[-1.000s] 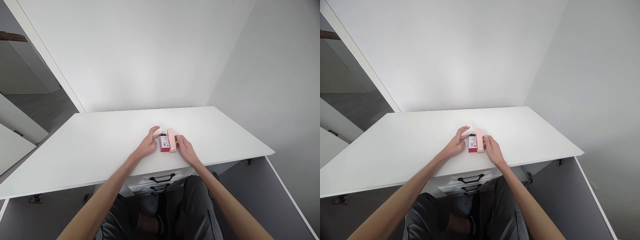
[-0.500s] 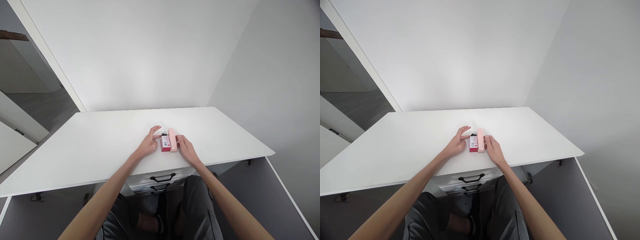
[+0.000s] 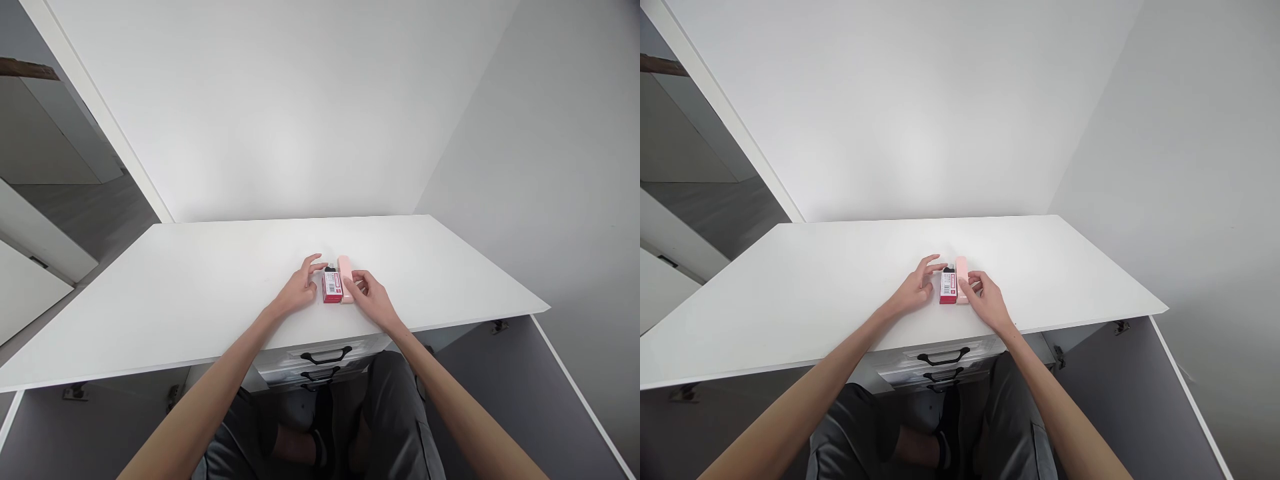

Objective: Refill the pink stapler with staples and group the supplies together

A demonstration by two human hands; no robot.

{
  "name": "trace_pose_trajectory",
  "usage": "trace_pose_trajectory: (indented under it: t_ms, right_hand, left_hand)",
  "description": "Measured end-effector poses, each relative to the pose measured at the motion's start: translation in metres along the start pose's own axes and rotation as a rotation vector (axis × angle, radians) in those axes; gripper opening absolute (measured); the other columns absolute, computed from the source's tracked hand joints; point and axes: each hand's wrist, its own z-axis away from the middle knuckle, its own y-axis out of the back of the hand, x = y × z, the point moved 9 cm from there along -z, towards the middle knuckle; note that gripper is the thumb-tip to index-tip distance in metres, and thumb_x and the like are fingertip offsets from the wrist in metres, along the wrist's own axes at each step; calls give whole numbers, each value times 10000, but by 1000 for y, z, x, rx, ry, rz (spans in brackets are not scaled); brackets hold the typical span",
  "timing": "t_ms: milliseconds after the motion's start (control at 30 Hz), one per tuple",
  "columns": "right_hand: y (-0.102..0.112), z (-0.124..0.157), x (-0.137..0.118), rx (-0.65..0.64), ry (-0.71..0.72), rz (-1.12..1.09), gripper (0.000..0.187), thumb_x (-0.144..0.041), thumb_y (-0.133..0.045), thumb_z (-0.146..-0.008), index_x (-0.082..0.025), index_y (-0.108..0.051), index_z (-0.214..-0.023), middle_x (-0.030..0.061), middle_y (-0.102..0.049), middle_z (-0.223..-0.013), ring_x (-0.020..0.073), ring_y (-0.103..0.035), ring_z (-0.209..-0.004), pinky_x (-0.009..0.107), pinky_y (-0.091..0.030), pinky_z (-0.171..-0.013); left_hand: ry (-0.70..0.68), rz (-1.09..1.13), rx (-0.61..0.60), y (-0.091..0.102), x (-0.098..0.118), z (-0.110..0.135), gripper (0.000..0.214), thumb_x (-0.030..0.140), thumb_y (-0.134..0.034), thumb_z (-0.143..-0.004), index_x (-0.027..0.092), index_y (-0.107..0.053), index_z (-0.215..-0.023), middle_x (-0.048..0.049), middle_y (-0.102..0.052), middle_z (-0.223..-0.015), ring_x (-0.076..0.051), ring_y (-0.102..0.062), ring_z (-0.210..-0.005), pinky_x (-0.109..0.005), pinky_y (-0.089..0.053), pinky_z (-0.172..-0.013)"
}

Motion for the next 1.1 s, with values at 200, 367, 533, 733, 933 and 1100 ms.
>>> trace_pose_trajectory:
  t_ms: [200,367,533,733,933,1100]
  right_hand:
    - [0,0,-1,-2,4,9,539,-681,-580,-922,-206,-648,-1165,68,-707,-1056,198,-631,-827,343,-504,-751]
    - [1,0,0,-4,-3,9,548,-692,-582,-913,-208,-647,-1161,69,-704,-1056,202,-628,-834,347,-504,-757]
    - [2,2,0,3,-12,-6,561,-695,-598,-901,-205,-641,-1170,70,-696,-1054,199,-618,-823,352,-504,-767]
    - [8,2,-2,32,-30,-54,565,-695,-592,-906,-209,-644,-1191,76,-697,-1080,199,-612,-831,357,-503,-773]
    - [30,30,-17,270,-14,-52,430,-582,-504,-992,-209,-614,-1176,130,-656,-1214,246,-623,-1018,393,-516,-838]
    - [-25,71,-100,67,337,79,244,-378,-458,-1037,-236,-612,-1163,119,-667,-1105,258,-635,-1016,430,-533,-900]
  left_hand:
    - [18,-32,15,2,2,1,856,77,-459,-755,277,-282,-1568,-86,-609,-1502,-258,-689,-1124,-437,-535,-949]
    - [18,-34,35,3,2,2,842,81,-477,-756,282,-310,-1556,-80,-623,-1486,-262,-686,-1120,-427,-542,-914]
    - [8,-15,109,8,-2,0,775,72,-471,-776,278,-362,-1515,-71,-654,-1440,-256,-620,-1280,-447,-510,-1007]
    - [47,-59,253,33,-19,7,598,112,-449,-825,213,-471,-1413,-102,-687,-1335,-234,-626,-1265,-451,-495,-1080]
    - [74,-537,200,101,-48,42,486,306,-458,-939,157,-527,-1397,-162,-584,-1485,-332,-502,-1426,-543,-364,-1224]
    - [209,-699,300,148,-72,68,504,360,-373,-995,108,-501,-1412,-204,-581,-1475,-351,-476,-1449,-547,-374,-1210]
